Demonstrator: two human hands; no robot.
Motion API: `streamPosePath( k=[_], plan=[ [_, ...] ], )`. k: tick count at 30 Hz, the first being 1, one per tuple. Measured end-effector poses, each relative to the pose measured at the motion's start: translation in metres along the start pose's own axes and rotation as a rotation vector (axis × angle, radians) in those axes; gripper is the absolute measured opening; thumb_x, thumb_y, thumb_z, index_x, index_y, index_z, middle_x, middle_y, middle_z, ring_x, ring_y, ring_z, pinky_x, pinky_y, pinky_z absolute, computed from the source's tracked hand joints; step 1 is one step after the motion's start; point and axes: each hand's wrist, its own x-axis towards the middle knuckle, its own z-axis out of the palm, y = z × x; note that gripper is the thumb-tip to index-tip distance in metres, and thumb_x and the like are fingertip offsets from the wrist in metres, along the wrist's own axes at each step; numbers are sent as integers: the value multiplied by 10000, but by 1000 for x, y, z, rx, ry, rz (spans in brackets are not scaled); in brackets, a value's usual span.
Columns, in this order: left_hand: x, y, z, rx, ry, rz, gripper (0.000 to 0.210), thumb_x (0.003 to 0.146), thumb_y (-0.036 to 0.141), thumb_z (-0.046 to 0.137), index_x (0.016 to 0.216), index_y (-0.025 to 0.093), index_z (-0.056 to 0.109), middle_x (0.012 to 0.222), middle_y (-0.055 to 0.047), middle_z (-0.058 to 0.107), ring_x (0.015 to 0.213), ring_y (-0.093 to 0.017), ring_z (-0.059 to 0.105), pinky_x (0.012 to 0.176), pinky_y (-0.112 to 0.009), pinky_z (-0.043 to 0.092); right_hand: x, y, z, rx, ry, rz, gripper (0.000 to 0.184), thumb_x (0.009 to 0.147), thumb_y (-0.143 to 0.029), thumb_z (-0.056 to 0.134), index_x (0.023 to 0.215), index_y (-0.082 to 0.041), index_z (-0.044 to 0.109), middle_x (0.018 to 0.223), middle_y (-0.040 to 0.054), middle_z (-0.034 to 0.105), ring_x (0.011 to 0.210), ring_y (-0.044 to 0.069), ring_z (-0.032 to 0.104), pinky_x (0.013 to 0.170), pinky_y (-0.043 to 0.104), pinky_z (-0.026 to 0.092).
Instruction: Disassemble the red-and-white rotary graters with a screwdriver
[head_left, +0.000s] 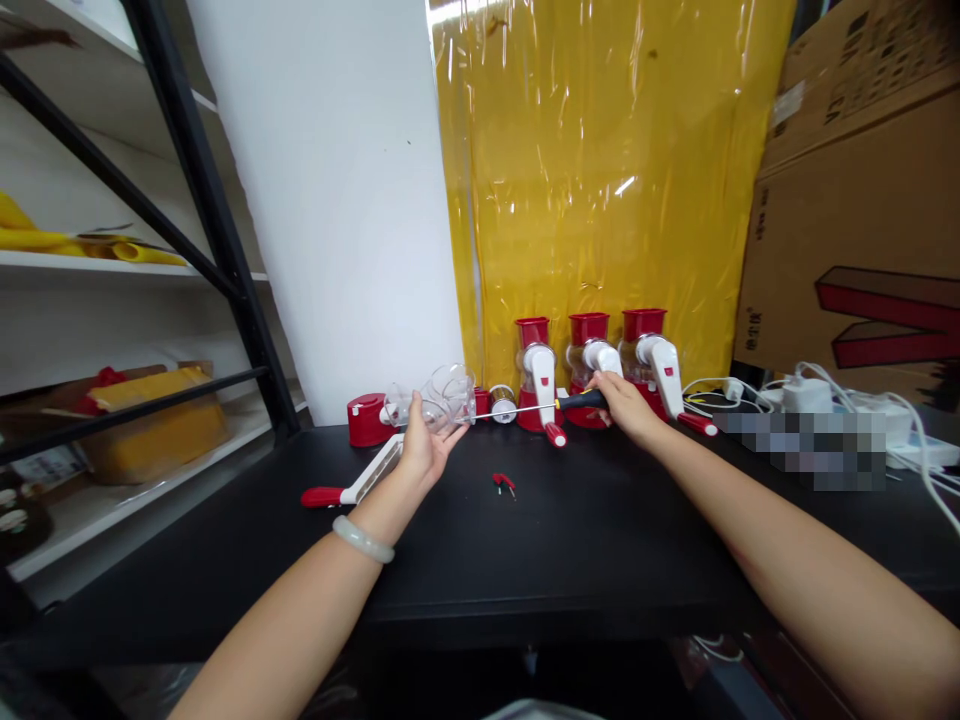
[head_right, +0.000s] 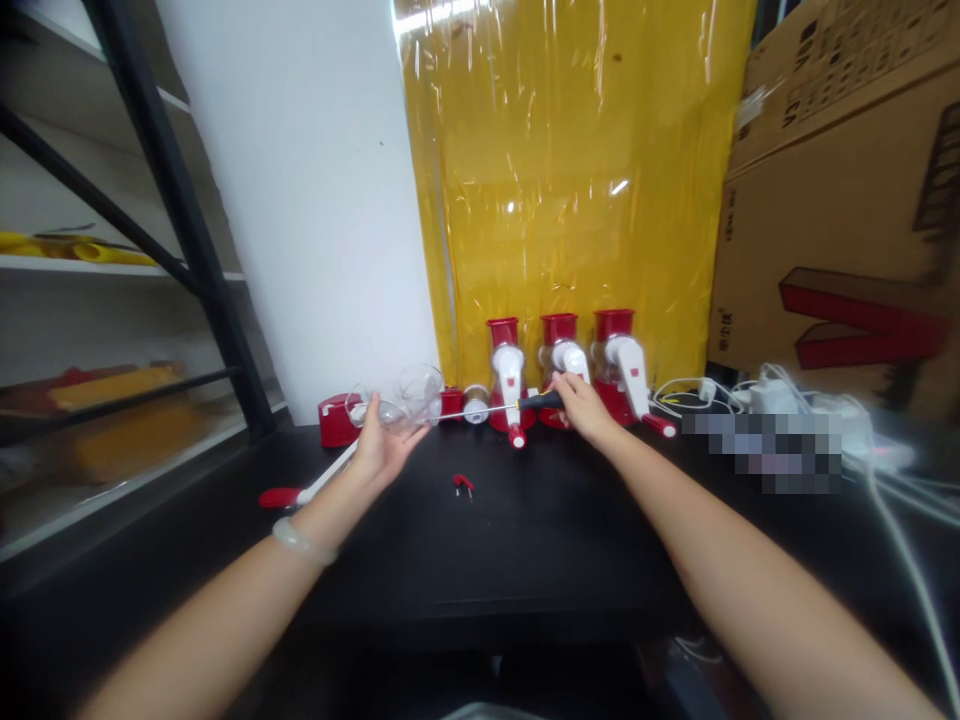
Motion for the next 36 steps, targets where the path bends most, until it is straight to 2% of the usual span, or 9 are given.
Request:
streamPosePath(
  k=[2, 6, 9, 14, 19, 24, 28, 32, 36],
  plan=[
    [0, 0, 0, 15, -4, 11, 468, 951, 505, 483, 1304, 203, 540, 1215, -151, 654, 995, -228, 691, 895, -410, 560, 0, 1, 1, -2, 15, -4, 340, 793, -574, 596, 780, -235, 573, 508, -53, 464, 405, 105, 413, 416, 251, 350],
    [0, 0, 0, 18, -12, 15, 465, 945, 510, 490, 1277, 192, 561, 1194, -153, 658, 1003, -237, 687, 908, -430, 554, -1, -3, 4, 229, 66, 54, 270, 654, -389, 717, 822, -239, 568, 749, -34, 563, 613, 118, 552, 541, 258, 491],
    [0, 0, 0, 3, -9, 1, 468, 931, 525, 510, 1270, 208, 571, 1162, -141, 671, 991, -234, 690, 918, -428, 550, -3, -10, 6, 342, 37, 72, 298, 592, -337, 719, 823, -244, 556, 814, -21, 570, 725, 151, 581, 561, 269, 512],
    [1, 0, -1, 18, 4, -4, 470, 937, 529, 491, 1266, 204, 574, 1089, -136, 688, 953, -227, 691, 915, -415, 550, -2, -11, 4, 184, 49, 54, 328, 736, -558, 615, 755, -238, 544, 727, 4, 575, 615, 166, 561, 498, 300, 473],
    [3, 0, -2, 21, 5, 24, 451, 947, 507, 482, 1248, 184, 576, 1088, -138, 685, 947, -232, 690, 929, -441, 541, -2, -4, 3, -31, 5, 19, 385, 789, -626, 569, 783, -242, 555, 481, -55, 435, 379, 112, 388, 390, 262, 303],
    [2, 0, -2, 33, 3, 18, 473, 945, 518, 479, 1263, 178, 562, 1137, -145, 672, 956, -231, 692, 922, -433, 547, -2, -4, 6, 221, 59, 35, 304, 676, -429, 725, 839, -248, 544, 710, -40, 553, 564, 109, 523, 500, 251, 469],
    [2, -1, -2, 25, -15, 11, 469, 943, 519, 483, 1265, 190, 572, 1123, -145, 680, 963, -233, 695, 924, -431, 545, -1, -4, 7, 353, 31, 65, 313, 635, -352, 739, 853, -249, 538, 816, -22, 572, 718, 143, 592, 554, 261, 520],
    [1, -1, -1, 15, 10, -4, 487, 943, 515, 490, 1308, 197, 539, 1114, -144, 681, 956, -230, 698, 902, -418, 555, 2, -2, 4, 225, 50, 56, 308, 752, -518, 644, 803, -234, 536, 761, -9, 587, 648, 150, 588, 540, 289, 517],
    [2, 0, -1, 10, 30, 6, 452, 946, 506, 487, 1262, 192, 563, 1128, -144, 671, 967, -228, 690, 889, -410, 561, 0, -1, 3, 0, -20, 21, 386, 831, -611, 523, 792, -227, 539, 499, -41, 489, 412, 126, 465, 428, 273, 404]
  ],
)
